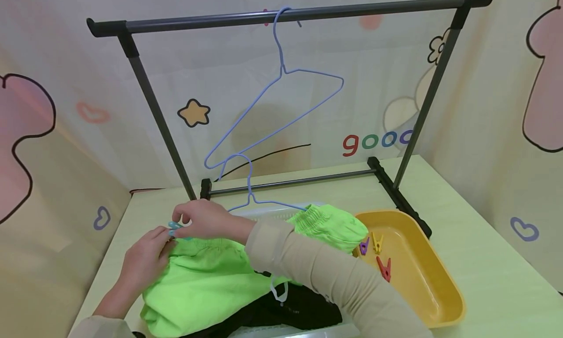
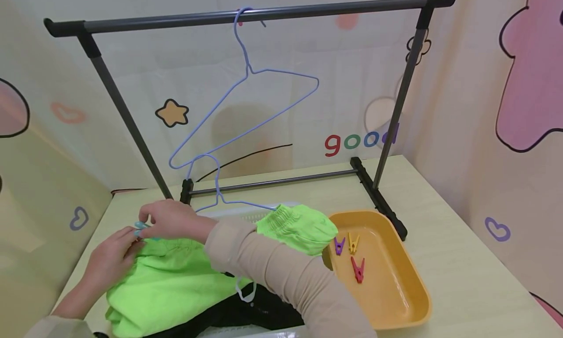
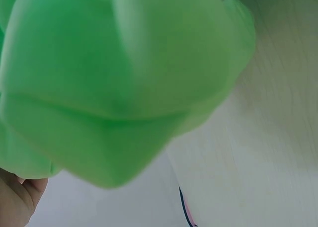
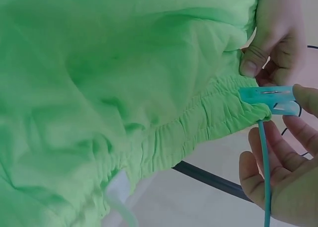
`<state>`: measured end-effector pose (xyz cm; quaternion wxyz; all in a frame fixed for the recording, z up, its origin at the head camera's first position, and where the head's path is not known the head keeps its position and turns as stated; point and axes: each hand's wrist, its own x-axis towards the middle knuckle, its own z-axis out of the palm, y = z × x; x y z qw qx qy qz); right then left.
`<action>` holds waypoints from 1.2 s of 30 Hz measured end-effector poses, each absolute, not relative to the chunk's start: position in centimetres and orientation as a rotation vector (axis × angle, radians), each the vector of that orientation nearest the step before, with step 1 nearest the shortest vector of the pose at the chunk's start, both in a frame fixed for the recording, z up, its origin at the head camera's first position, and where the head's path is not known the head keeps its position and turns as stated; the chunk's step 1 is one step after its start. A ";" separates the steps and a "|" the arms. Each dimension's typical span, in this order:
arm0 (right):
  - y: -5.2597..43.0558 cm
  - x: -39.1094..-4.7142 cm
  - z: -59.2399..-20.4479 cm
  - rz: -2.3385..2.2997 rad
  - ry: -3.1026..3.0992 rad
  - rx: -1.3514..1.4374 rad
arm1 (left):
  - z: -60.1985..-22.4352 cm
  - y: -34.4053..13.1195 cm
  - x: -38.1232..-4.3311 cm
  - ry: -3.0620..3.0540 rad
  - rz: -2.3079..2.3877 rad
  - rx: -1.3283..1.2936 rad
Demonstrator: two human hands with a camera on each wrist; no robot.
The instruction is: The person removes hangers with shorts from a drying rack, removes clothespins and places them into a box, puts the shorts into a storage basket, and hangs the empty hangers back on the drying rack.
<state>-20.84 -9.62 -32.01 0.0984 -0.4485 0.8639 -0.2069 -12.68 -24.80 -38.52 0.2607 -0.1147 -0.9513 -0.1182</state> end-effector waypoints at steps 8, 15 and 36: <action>-10.0 -20.5 -32.4 -0.643 2.549 -1.383 | -38.6 -24.9 -12.8 -2.573 -0.308 -0.321; -10.1 -20.0 -32.3 -0.619 2.603 -1.411 | -38.6 -24.9 -12.8 -2.574 -0.311 -0.315; -10.1 -20.2 -32.2 -0.944 2.694 -1.369 | -38.7 -24.9 -12.9 -2.537 -0.316 -0.350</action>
